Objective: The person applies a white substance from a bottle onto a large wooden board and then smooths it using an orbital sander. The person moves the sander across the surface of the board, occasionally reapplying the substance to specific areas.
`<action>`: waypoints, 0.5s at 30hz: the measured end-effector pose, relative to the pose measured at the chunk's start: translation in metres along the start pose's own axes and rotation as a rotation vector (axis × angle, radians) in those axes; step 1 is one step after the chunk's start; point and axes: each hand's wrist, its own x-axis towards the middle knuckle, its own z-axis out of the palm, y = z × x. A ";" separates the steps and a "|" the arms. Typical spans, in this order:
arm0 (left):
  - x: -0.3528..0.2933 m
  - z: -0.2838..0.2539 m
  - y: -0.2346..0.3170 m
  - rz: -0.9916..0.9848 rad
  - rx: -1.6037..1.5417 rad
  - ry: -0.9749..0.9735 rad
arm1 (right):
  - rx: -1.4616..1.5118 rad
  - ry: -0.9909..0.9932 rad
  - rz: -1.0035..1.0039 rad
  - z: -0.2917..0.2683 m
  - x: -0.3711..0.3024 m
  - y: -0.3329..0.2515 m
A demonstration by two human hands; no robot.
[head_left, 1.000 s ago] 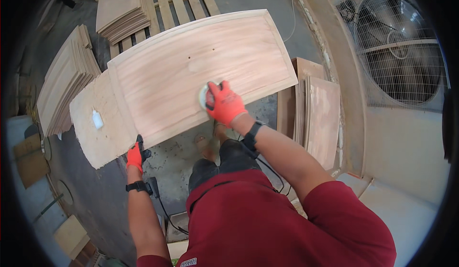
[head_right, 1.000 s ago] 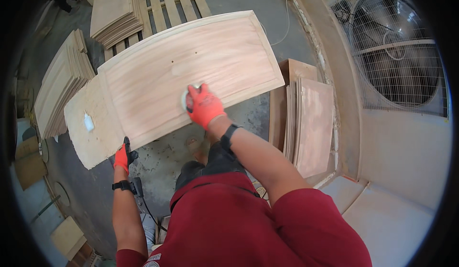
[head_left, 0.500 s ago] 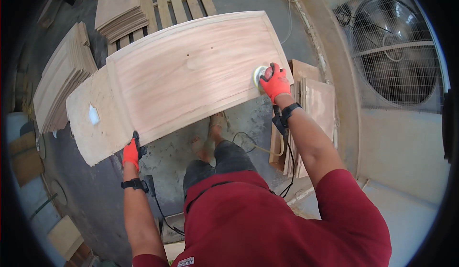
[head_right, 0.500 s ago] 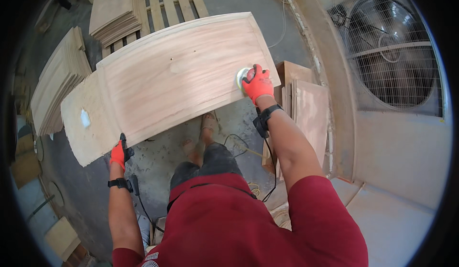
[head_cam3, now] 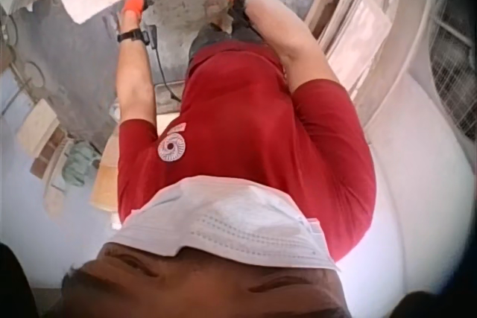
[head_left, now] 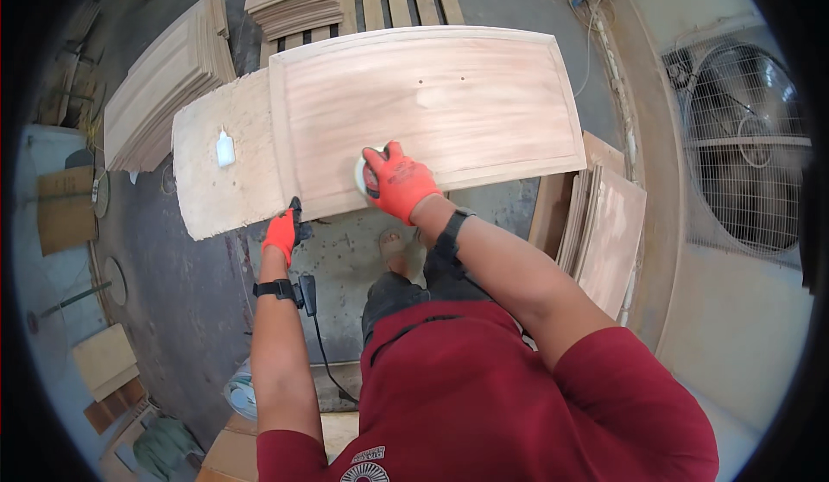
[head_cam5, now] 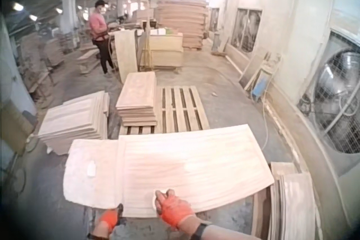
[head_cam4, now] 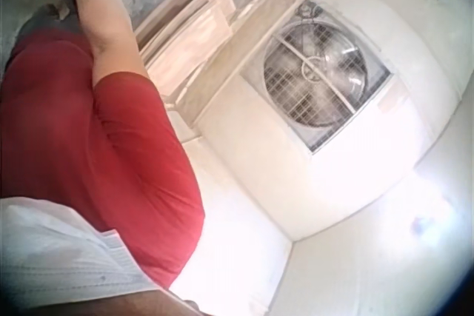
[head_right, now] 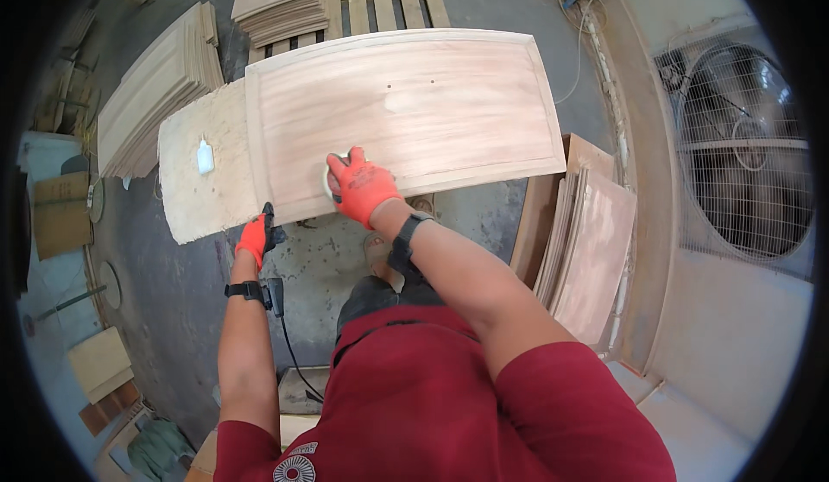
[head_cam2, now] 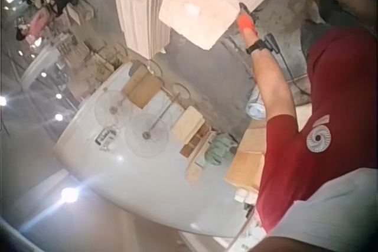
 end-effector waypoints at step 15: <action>-0.038 -0.008 0.002 -0.210 -0.688 -0.077 | -0.037 0.040 -0.040 0.008 -0.005 0.009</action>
